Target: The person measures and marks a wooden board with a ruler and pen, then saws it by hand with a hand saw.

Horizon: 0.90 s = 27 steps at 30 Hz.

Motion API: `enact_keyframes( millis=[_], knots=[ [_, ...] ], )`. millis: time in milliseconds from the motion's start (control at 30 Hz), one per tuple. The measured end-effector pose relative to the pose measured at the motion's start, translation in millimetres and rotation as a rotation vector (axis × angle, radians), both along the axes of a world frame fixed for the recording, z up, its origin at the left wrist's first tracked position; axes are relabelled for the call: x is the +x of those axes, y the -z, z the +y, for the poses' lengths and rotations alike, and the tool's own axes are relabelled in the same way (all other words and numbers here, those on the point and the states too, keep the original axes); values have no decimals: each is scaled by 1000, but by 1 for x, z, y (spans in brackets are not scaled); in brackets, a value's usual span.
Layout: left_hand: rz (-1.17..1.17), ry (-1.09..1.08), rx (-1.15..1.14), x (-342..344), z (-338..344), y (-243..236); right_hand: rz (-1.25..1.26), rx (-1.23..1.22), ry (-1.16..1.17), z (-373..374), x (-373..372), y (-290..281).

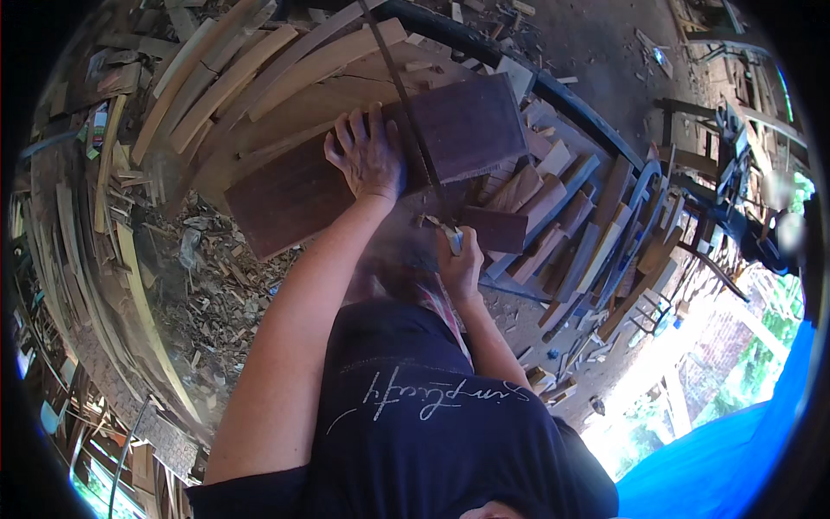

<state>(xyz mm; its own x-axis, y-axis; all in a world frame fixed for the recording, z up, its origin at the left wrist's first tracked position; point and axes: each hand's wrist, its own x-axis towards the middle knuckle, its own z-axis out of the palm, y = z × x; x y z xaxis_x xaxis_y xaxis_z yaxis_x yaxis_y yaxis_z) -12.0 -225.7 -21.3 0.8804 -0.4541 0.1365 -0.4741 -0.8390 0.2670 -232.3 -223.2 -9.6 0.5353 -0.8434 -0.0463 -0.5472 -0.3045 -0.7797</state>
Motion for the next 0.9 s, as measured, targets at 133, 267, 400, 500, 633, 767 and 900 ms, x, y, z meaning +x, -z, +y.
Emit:
enact_keyframes(
  millis=[133,267,400,500,633,767,900],
  knots=[
    [75,-2,-22,2,6,-4,89,28,12,35,-65,-10],
    [45,18,-6,-1,3,-4,102,76,-3,13,-49,0],
    [13,13,-10,-3,3,1,-1,20,-7,2,2,1],
    [46,12,-15,-2,1,-4,46,43,38,24,-37,3],
    [-43,18,5,1,4,1,223,146,97,62,-148,-3],
    [-48,52,-23,1,7,-5,110,185,238,82,-196,-37],
    [-60,126,-26,-3,13,-5,30,106,275,67,-179,-42]
  ],
)
